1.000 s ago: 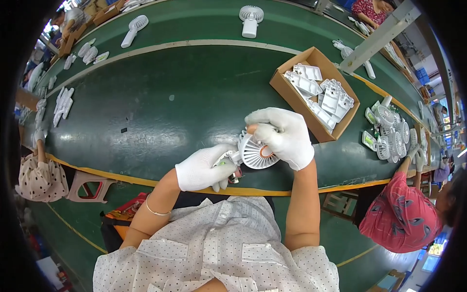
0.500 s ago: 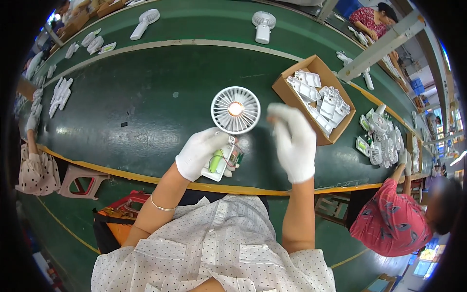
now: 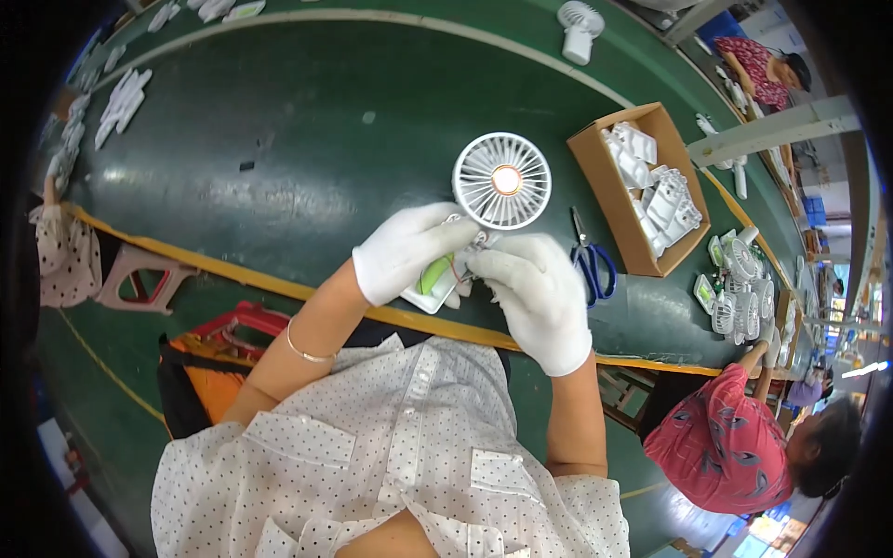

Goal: The person assembles handheld portable fans by hand, combining circuit boards, fan housings, batteries, and fan blades into finished units.

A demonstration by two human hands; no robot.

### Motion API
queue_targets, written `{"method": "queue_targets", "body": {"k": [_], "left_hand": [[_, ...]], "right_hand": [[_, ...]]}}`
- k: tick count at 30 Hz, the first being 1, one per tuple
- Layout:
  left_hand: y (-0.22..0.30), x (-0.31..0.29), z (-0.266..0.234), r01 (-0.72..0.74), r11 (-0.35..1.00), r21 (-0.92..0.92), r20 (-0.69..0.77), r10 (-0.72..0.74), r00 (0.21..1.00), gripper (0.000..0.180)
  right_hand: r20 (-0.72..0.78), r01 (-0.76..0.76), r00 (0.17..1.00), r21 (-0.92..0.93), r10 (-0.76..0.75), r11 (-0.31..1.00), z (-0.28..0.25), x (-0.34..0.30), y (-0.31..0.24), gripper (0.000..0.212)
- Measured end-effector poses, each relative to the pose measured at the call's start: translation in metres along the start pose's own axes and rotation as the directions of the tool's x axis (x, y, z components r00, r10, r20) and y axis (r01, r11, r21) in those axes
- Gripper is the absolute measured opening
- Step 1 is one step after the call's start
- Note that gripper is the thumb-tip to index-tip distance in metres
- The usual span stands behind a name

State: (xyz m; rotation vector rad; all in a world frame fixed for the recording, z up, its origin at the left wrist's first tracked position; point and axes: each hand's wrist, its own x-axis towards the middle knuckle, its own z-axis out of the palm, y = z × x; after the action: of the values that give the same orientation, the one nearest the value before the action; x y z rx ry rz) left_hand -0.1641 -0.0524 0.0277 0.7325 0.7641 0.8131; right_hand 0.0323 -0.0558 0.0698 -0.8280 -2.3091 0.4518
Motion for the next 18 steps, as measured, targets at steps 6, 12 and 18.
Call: {"method": "queue_targets", "body": {"k": [6, 12, 18], "left_hand": [[0.004, 0.000, -0.003, 0.085, 0.989, 0.124, 0.079, -0.095, 0.992, 0.031], [-0.014, 0.004, -0.011, -0.170, 0.879, 0.446, 0.048, 0.167, 0.985, 0.024], [-0.004, -0.002, -0.004, 0.038, 0.995, 0.096, -0.065, -0.032, 0.997, 0.022]], "right_hand": [[-0.266, -0.011, 0.964, -0.031, 0.002, 0.999, 0.019, -0.003, 0.004, 0.030], [-0.398, -0.046, 0.917, -0.081, 0.010, 0.996, 0.061, -0.008, -0.010, 0.026], [-0.300, -0.239, 0.916, 0.130, 0.268, 0.962, 0.049, -0.006, -0.015, 0.021]]}}
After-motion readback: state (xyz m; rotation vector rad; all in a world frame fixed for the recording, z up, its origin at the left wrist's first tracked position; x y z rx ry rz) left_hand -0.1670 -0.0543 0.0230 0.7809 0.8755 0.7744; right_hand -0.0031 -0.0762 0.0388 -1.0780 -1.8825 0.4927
